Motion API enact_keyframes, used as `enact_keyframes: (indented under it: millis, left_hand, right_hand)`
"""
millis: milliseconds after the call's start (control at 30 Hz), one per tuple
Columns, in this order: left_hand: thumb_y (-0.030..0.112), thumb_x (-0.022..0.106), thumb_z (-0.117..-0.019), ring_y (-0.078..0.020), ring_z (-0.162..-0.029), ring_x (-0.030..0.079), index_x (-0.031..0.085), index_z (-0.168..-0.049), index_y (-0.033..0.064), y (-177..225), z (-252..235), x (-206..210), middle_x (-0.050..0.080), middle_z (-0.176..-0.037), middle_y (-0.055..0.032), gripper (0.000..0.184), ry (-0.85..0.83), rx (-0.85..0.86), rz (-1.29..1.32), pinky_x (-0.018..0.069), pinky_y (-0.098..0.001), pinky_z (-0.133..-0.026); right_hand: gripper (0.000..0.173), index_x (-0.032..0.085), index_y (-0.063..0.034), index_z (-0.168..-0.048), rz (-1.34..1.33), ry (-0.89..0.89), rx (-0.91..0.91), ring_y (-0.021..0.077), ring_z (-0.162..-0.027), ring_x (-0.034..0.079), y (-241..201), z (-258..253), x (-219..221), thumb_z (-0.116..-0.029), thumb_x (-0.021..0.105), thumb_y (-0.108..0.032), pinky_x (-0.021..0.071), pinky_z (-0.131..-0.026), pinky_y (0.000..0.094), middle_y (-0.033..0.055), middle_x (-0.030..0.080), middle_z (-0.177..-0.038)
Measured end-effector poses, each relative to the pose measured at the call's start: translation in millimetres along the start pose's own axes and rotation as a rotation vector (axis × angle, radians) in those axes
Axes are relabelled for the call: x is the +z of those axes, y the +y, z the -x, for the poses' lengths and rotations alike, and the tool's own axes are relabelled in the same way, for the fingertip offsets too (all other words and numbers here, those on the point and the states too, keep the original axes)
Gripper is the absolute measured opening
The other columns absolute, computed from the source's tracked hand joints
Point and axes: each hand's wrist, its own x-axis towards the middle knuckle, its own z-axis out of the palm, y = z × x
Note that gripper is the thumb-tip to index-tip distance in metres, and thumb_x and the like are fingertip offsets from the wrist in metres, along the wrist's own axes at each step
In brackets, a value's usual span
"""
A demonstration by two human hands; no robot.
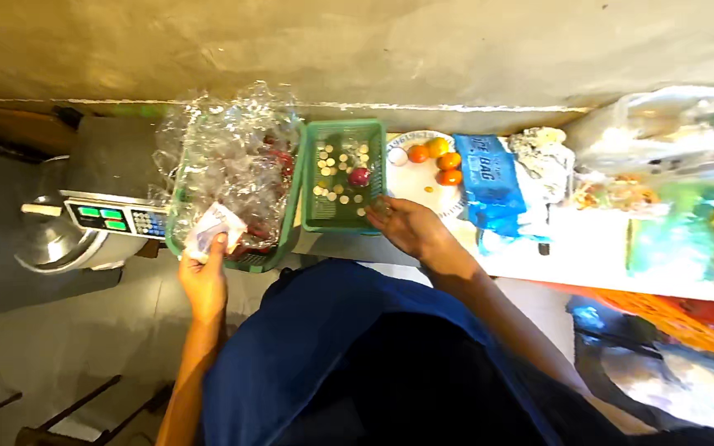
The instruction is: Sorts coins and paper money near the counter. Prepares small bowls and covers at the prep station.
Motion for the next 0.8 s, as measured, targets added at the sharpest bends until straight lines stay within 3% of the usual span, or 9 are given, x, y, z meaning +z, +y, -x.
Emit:
enact_keyframes:
  millis: [67, 233, 333, 533, 633, 800]
  left_hand:
    - [0.003, 0.07, -0.0919, -0.014, -0.092, 0.072, 0.059, -0.116, -0.0053, -1, 8, -2, 0.073, -0.098, -0.0055, 0.028, 0.05, -0.01, -0.018, 0.0617, -0.0348, -0.087]
    - [0.003, 0.07, -0.0906, -0.0094, -0.088, 0.072, 0.056, -0.117, -0.0044, 3, 22, -2, 0.073, -0.095, -0.001, 0.03, 0.154, -0.051, -0.063, 0.0621, -0.031, -0.083]
    - [0.002, 0.069, -0.0905, -0.009, -0.085, 0.072, 0.055, -0.117, -0.0033, 7, 27, 1, 0.072, -0.093, -0.0002, 0.03, 0.18, -0.053, -0.064, 0.0623, -0.03, -0.081]
    - [0.001, 0.068, -0.0902, -0.0061, -0.082, 0.071, 0.056, -0.116, -0.002, 15, 33, 10, 0.072, -0.09, 0.0027, 0.029, 0.184, -0.033, -0.11, 0.0621, -0.0273, -0.079]
    - [0.002, 0.068, -0.09, -0.0059, -0.083, 0.071, 0.055, -0.116, -0.0031, 17, 34, 12, 0.072, -0.091, 0.0023, 0.03, 0.167, -0.021, -0.117, 0.0621, -0.0273, -0.079]
    - [0.003, 0.068, -0.0914, -0.0049, -0.085, 0.072, 0.055, -0.118, -0.0034, 22, 30, 17, 0.072, -0.093, 0.0023, 0.031, 0.139, -0.001, -0.14, 0.0619, -0.0258, -0.082]
  right_hand:
    - [0.044, 0.041, -0.0014, -0.149, 0.036, -0.148, -0.02, 0.0229, -0.118, 0.066, -4, -9, -1, -0.1135, 0.031, -0.024, 0.0547, -0.102, 0.0354, 0.0147, 0.062, -0.134]
    - [0.046, 0.049, -0.0084, -0.147, -0.118, -0.45, -0.015, 0.0231, -0.123, 0.064, -14, -24, 6, -0.1128, 0.024, -0.024, 0.0537, -0.104, 0.0368, 0.0106, 0.06, -0.141]
    - [0.047, 0.048, -0.0094, -0.15, -0.263, -0.613, 0.032, 0.0272, -0.128, 0.061, -19, -25, 11, -0.1123, 0.023, -0.025, 0.0534, -0.106, 0.0409, 0.0129, 0.054, -0.149]
    - [0.049, 0.035, -0.0148, -0.158, -0.168, -0.804, -0.028, 0.0271, -0.147, 0.041, -29, -18, 18, -0.1112, 0.033, -0.029, 0.0388, -0.12, 0.0453, 0.0085, 0.039, -0.162]
    - [0.053, 0.032, -0.0155, -0.16, -0.212, -0.841, -0.038, 0.0272, -0.148, 0.041, -32, -12, 18, -0.1081, 0.041, -0.023, 0.0382, -0.12, 0.0453, 0.009, 0.037, -0.163]
    - [0.056, 0.028, -0.0123, -0.161, -0.246, -0.881, -0.097, 0.0291, -0.148, 0.04, -32, -10, 13, -0.1063, 0.04, -0.016, 0.0362, -0.121, 0.0465, 0.0124, 0.035, -0.164]
